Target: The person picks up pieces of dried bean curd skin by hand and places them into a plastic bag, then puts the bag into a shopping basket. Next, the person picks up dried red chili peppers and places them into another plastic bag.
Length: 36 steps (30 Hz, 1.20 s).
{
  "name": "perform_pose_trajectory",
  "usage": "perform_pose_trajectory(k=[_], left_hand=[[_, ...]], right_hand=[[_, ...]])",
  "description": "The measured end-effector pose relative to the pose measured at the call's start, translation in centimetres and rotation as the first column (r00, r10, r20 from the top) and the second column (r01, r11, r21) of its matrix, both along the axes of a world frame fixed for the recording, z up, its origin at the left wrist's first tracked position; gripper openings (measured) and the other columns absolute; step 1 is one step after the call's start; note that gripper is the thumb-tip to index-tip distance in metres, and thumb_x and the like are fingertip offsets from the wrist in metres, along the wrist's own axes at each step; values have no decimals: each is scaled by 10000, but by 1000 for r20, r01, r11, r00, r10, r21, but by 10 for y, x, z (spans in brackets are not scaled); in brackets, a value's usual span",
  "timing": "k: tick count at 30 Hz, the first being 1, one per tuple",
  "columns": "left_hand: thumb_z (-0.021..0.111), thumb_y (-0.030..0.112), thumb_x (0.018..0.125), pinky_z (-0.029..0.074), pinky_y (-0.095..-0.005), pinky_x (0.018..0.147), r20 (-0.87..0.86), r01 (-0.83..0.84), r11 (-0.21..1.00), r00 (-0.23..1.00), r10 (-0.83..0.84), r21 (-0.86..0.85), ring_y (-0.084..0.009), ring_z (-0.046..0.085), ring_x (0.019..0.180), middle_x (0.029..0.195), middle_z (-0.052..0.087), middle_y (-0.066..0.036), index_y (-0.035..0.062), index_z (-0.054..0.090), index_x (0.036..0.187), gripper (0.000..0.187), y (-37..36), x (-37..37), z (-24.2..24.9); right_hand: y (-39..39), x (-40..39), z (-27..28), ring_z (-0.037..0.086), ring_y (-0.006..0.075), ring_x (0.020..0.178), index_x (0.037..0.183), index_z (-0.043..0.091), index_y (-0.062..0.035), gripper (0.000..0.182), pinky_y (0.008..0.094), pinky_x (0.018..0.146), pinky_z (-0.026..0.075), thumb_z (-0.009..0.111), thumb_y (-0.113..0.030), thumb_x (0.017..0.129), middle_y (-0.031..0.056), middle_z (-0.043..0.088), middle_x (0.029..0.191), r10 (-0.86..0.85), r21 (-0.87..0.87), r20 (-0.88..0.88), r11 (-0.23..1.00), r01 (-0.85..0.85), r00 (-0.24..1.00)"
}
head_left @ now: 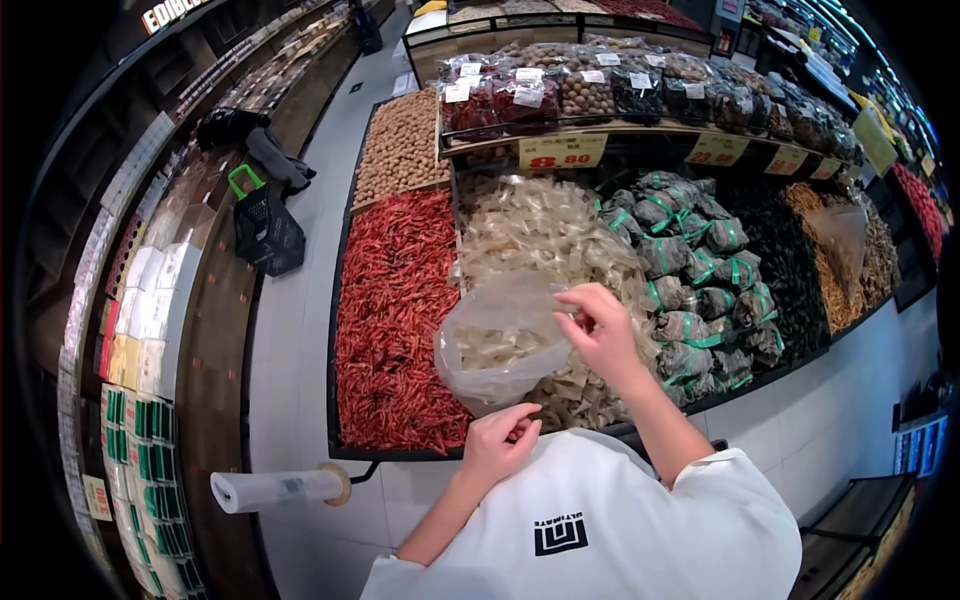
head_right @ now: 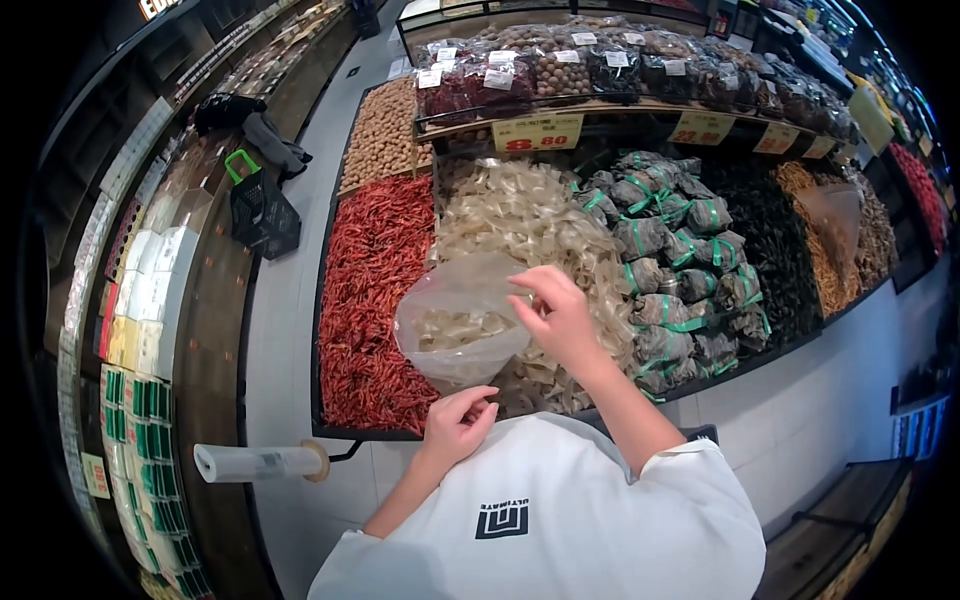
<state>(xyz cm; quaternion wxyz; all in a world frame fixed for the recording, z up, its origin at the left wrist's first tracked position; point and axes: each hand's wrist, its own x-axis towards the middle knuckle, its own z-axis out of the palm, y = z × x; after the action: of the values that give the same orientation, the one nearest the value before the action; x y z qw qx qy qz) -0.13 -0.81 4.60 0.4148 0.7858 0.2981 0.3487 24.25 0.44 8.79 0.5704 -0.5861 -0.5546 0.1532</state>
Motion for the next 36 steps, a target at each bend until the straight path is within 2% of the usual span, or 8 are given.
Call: perform_pose_trajectory(k=[3, 7, 9, 13, 16, 20, 27, 36], left_hand=[[770, 6, 874, 528, -258, 581, 3, 21, 1000, 1000, -21, 12, -119, 656, 607, 768, 718, -70, -5, 748, 1119, 246, 2, 2, 4], [770, 7, 874, 537, -260, 588, 2, 6, 1000, 1000, -6, 7, -126, 669, 618, 772, 725, -73, -2, 741, 1137, 265, 4, -1, 5], [781, 24, 869, 548, -266, 584, 9, -12, 1000, 1000, 12, 6, -138, 680, 611, 770, 728, -72, 13, 745, 1139, 273, 6, -3, 3], [793, 41, 865, 557, -271, 579, 14, -30, 1000, 999, 30, 5, -143, 685, 599, 766, 729, -66, 26, 748, 1149, 288, 7, -5, -2], [791, 40, 868, 557, -269, 581, 13, -16, 1000, 1000, 16, -5, -137, 676, 595, 762, 726, -62, 27, 749, 1149, 284, 6, -3, -3], [787, 41, 873, 555, -267, 583, 6, 14, 1000, 1000, -14, -20, -135, 670, 593, 757, 720, -62, 30, 750, 1155, 285, 5, 2, -2], [786, 46, 874, 550, -265, 580, -1, -21, 1000, 1000, 21, -10, -138, 673, 593, 751, 720, -68, 30, 755, 1144, 273, 2, -4, -6], [785, 50, 877, 549, -267, 579, 7, -91, 995, 996, 91, -29, -135, 671, 593, 757, 725, -69, 23, 754, 1129, 256, 3, -12, -9]], right_hand=[[6, -13, 10, 598, 126, 639, 1171, 735, -63, 288, 259, 583, 485, 792, -56, 889, 75, 696, 1060, 4, -1, 206, 1000, -4, 979], [-4, 23, -3, 621, 176, 642, 1167, 732, -63, 280, 308, 602, 519, 790, -90, 894, 93, 699, 1030, -29, -72, 135, 997, 39, 990], [-9, 52, -27, 645, 213, 723, 1156, 737, -42, 260, 344, 659, 534, 784, -95, 906, 98, 705, 978, -193, -227, 219, 943, 243, 956], [-23, 82, -81, 695, 363, 979, 1118, 748, -44, 287, 455, 856, 564, 795, -206, 885, 139, 713, 1045, -123, -445, 486, 817, 367, 865], [-15, 76, -110, 701, 353, 966, 1111, 756, -51, 312, 449, 848, 567, 806, -252, 878, 141, 709, 1039, -38, -534, 462, 786, 312, 886], [2, 57, -130, 721, 363, 950, 1023, 749, -42, 310, 476, 817, 583, 813, -301, 865, 164, 713, 1022, -92, -506, 610, 719, 476, 787], [17, 61, -131, 743, 396, 898, 902, 734, -6, 187, 506, 807, 605, 697, -186, 867, 210, 741, 931, -96, -543, 643, 643, 540, 760], [4, 71, -115, 721, 406, 867, 880, 725, -38, 143, 523, 772, 579, 688, -176, 893, 185, 731, 934, -277, -368, 598, 739, 565, 752]])
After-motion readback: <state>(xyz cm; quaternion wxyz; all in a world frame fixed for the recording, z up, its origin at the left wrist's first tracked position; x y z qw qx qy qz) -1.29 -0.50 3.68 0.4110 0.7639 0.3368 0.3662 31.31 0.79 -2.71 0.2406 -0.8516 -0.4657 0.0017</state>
